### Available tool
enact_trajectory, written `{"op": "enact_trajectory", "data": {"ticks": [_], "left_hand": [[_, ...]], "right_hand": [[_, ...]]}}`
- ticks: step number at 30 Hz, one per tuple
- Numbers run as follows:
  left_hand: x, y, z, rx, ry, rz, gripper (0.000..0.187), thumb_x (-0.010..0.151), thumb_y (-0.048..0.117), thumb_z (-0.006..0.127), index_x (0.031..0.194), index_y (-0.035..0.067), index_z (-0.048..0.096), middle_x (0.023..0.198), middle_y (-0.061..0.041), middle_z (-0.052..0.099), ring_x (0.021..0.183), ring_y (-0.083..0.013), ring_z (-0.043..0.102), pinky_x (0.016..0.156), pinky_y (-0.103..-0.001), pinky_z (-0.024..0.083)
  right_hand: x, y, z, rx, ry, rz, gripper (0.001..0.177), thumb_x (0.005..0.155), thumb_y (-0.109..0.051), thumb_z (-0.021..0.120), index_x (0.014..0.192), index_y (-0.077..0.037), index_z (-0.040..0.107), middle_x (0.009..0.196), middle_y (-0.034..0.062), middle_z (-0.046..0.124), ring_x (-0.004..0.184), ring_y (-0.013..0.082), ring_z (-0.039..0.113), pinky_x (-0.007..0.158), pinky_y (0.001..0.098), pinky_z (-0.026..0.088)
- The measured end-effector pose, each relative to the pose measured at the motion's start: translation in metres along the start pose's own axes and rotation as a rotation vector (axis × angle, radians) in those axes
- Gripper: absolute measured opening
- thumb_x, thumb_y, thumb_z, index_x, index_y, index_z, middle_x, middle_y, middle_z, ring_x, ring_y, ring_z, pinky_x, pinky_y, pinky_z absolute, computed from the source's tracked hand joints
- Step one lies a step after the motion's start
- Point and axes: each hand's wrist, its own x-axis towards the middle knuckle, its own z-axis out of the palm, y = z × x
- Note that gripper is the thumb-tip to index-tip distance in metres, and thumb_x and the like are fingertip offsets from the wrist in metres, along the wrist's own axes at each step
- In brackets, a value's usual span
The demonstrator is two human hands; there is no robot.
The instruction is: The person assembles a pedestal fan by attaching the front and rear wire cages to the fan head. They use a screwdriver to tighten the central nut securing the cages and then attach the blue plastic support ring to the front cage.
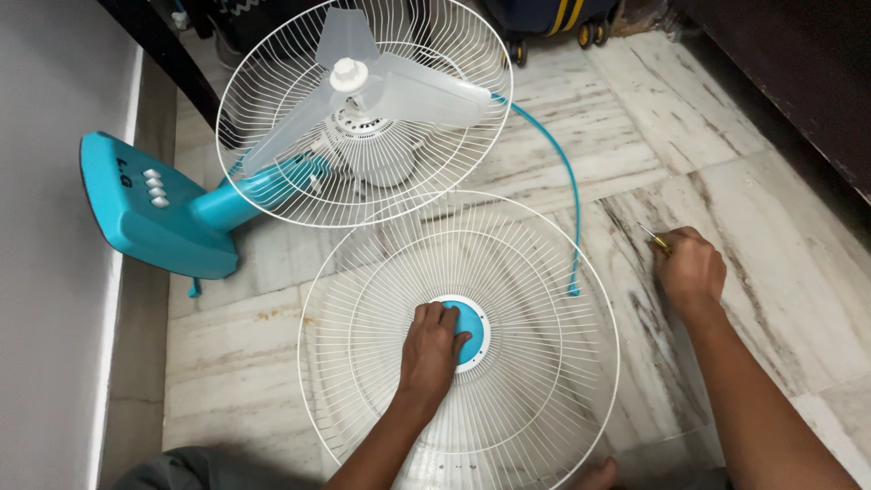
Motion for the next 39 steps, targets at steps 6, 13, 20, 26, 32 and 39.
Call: {"op": "enact_trajectory", "data": {"ticks": [6,13,20,26,32,39], "left_hand": [[0.000,0.001,-0.001,0.002,-0.026,-0.022,0.033,0.078,0.007,0.080,0.107,-0.003,0.068,0.110,-0.017,0.064,0.107,-0.0346,0.058,0.090,-0.043,0.052],[0.000,0.001,0.000,0.002,-0.034,-0.034,0.035,0.078,0.006,0.080,0.109,-0.004,0.068,0.110,-0.017,0.064,0.105,-0.0335,0.058,0.089,-0.043,0.053],[0.000,-0.001,0.001,0.004,-0.019,-0.009,0.035,0.078,0.005,0.080,0.110,-0.005,0.068,0.109,-0.018,0.064,0.104,-0.0343,0.058,0.089,-0.043,0.053],[-0.002,-0.002,0.002,-0.004,-0.014,-0.004,0.033,0.078,0.005,0.080,0.107,-0.004,0.068,0.109,-0.018,0.063,0.105,-0.0345,0.058,0.088,-0.043,0.053],[-0.003,-0.005,0.003,0.006,-0.020,-0.009,0.030,0.078,0.006,0.079,0.105,-0.003,0.068,0.109,-0.017,0.063,0.107,-0.0340,0.057,0.089,-0.042,0.053],[-0.004,-0.011,0.009,0.012,-0.023,0.004,0.032,0.080,0.010,0.080,0.105,-0.004,0.067,0.110,-0.017,0.063,0.109,-0.0336,0.057,0.089,-0.042,0.053]], "right_hand": [[-0.001,-0.003,-0.004,0.039,0.027,-0.035,0.022,0.094,-0.020,0.072,0.115,-0.019,0.081,0.122,0.0048,0.073,0.100,0.0330,0.070,0.086,0.0451,0.055],[-0.001,-0.004,-0.003,0.073,-0.003,-0.051,0.017,0.096,-0.021,0.072,0.110,-0.017,0.081,0.123,0.0050,0.073,0.100,0.0335,0.070,0.086,0.0450,0.055],[0.000,-0.009,-0.002,0.040,-0.003,-0.009,0.016,0.091,-0.015,0.074,0.105,-0.015,0.083,0.115,0.0080,0.075,0.096,0.0353,0.071,0.087,0.0458,0.056],[-0.004,-0.043,-0.037,0.229,0.047,0.041,0.018,0.088,-0.015,0.078,0.105,-0.010,0.081,0.104,0.0169,0.075,0.089,0.0344,0.072,0.084,0.0423,0.057],[-0.036,-0.110,-0.078,0.442,-0.005,-0.256,0.015,0.085,-0.009,0.077,0.099,-0.006,0.081,0.100,0.0144,0.077,0.084,0.0297,0.075,0.080,0.0380,0.058],[-0.102,-0.192,-0.070,0.438,-0.335,-0.278,0.015,0.078,-0.012,0.081,0.092,-0.006,0.081,0.094,0.0134,0.078,0.079,0.0296,0.075,0.074,0.0383,0.058]]}}
